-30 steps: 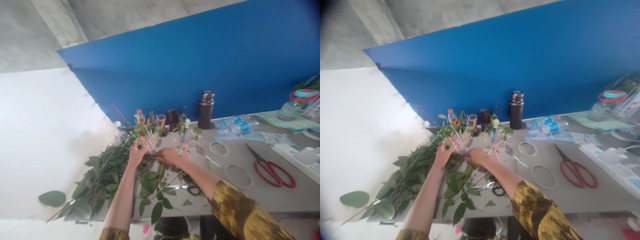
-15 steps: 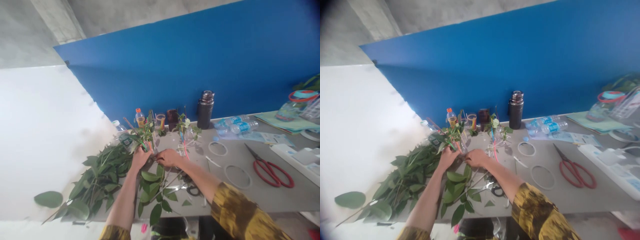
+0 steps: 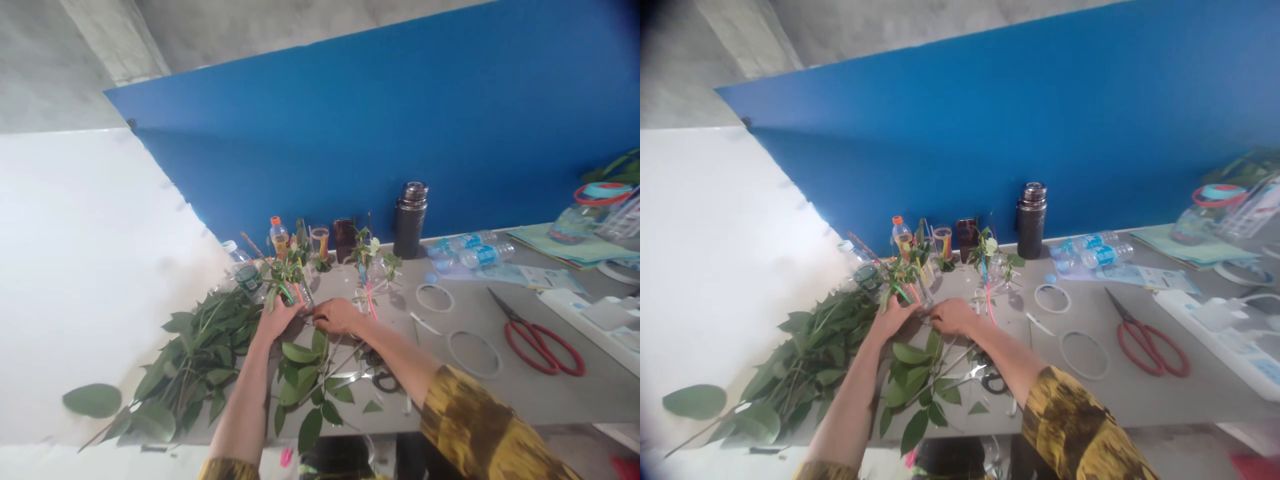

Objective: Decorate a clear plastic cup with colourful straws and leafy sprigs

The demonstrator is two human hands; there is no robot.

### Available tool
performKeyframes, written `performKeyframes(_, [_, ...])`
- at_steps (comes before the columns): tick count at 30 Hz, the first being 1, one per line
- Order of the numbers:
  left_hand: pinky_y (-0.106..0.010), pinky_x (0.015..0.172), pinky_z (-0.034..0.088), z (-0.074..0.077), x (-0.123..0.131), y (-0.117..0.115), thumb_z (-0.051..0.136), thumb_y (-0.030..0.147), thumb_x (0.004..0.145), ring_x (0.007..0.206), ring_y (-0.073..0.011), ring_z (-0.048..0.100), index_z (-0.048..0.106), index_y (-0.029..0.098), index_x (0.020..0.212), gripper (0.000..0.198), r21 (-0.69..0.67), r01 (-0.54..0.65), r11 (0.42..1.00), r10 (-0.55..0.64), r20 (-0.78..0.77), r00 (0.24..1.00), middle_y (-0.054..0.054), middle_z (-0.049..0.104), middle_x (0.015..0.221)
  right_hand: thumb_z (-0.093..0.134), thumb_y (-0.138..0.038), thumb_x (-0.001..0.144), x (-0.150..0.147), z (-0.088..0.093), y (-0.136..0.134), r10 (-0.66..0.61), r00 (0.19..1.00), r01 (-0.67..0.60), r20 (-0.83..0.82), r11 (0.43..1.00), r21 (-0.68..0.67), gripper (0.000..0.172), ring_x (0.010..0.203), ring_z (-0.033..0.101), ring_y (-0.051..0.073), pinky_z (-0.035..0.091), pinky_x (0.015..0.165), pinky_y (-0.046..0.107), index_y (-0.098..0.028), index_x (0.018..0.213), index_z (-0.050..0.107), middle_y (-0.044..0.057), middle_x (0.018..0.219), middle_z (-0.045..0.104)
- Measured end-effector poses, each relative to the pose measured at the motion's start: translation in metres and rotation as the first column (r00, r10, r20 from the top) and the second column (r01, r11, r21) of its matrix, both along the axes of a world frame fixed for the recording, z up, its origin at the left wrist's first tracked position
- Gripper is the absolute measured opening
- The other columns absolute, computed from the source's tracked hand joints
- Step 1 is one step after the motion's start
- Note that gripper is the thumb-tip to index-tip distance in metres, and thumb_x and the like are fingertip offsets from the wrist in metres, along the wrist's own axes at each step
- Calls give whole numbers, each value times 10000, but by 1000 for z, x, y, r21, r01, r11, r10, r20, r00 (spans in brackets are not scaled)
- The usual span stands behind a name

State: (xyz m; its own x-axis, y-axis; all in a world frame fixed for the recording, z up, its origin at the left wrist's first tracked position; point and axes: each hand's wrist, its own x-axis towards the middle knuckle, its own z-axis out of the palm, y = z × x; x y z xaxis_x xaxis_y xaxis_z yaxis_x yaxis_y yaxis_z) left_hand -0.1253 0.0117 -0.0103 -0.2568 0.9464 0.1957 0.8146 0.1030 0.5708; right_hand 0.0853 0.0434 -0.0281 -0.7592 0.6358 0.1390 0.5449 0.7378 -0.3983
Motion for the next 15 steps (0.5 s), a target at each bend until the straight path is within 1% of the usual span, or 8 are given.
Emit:
performKeyframes(2, [-439, 1075, 476, 6, 1, -2, 780, 543, 743, 1301, -366, 608, 613, 137, 1238, 662, -34, -19, 999, 18, -31, 999, -199, 694, 1268, 606, -306, 946, 0, -1, 1, 3, 1000, -4, -14, 1000, -5, 261, 1033, 735, 240, 522, 840, 295, -265, 1082, 825, 38, 1156, 802])
performKeyframes(4, [-444, 1114, 452, 14, 1, -4, 782, 514, 742, 1330, -360, 588, 612, 135, 1262, 666, -36, 1, 999, -3, -51, 999, -193, 679, 1316, 612, -298, 943, 1, -3, 1, 5, 999, -6, -33, 1000, -9, 252, 1022, 735, 238, 517, 824, 291, -265, 1070, 827, 38, 1158, 800])
performKeyframes(7, [-443, 1143, 437, 25, -7, -12, 735, 403, 786, 1328, -327, 593, 623, 174, 1305, 578, 60, 95, 994, -91, -68, 994, -146, 684, 1348, 643, -276, 924, 2, -5, 3, 13, 998, -14, -63, 1000, -18, 220, 1004, 738, 234, 510, 808, 281, -265, 1030, 835, 38, 1159, 799])
performKeyframes(9, [-441, 1123, 458, 31, -15, -21, 681, 363, 821, 1292, -317, 622, 654, 200, 1286, 494, 68, 120, 991, -113, -88, 990, -125, 712, 1313, 677, -263, 899, 4, -6, 4, 19, 996, -21, -84, 999, -26, 194, 1004, 740, 232, 504, 797, 270, -270, 1004, 840, 32, 1157, 800])
performKeyframes(10, [-435, 1090, 483, 34, -18, -28, 660, 366, 831, 1245, -319, 652, 677, 201, 1250, 450, 37, 103, 994, -99, -93, 991, -125, 733, 1272, 693, -262, 887, 5, -6, 5, 21, 995, -24, -94, 999, -31, 183, 1005, 740, 231, 502, 789, 263, -274, 993, 841, 27, 1150, 802])
performKeyframes(12, [-432, 1010, 527, 38, -22, -43, 630, 411, 842, 1131, -338, 705, 711, 167, 1159, 408, -28, 8, 1000, -10, -97, 995, -159, 757, 1203, 719, -272, 871, 7, -7, 7, 25, 993, -29, -116, 999, -40, 159, 989, 745, 223, 495, 770, 251, -280, 969, 844, 15, 1105, 813])
performKeyframes(13, [-429, 990, 534, 39, -23, -52, 610, 443, 853, 1103, -340, 715, 716, 155, 1141, 421, -23, -29, 999, 27, -98, 995, -173, 751, 1216, 731, -280, 865, 8, -8, 8, 26, 992, -31, -126, 999, -44, 145, 968, 748, 216, 491, 760, 245, -281, 955, 845, 9, 1067, 820])
performKeyframes(15, [-419, 967, 540, 42, -19, -68, 563, 489, 875, 1068, -325, 726, 718, 170, 1147, 447, 45, -75, 996, 78, -79, 994, -160, 741, 1251, 753, -301, 855, 9, -8, 9, 18, 989, -25, -144, 998, -49, 125, 923, 753, 207, 485, 743, 237, -277, 933, 847, 5, 985, 828])
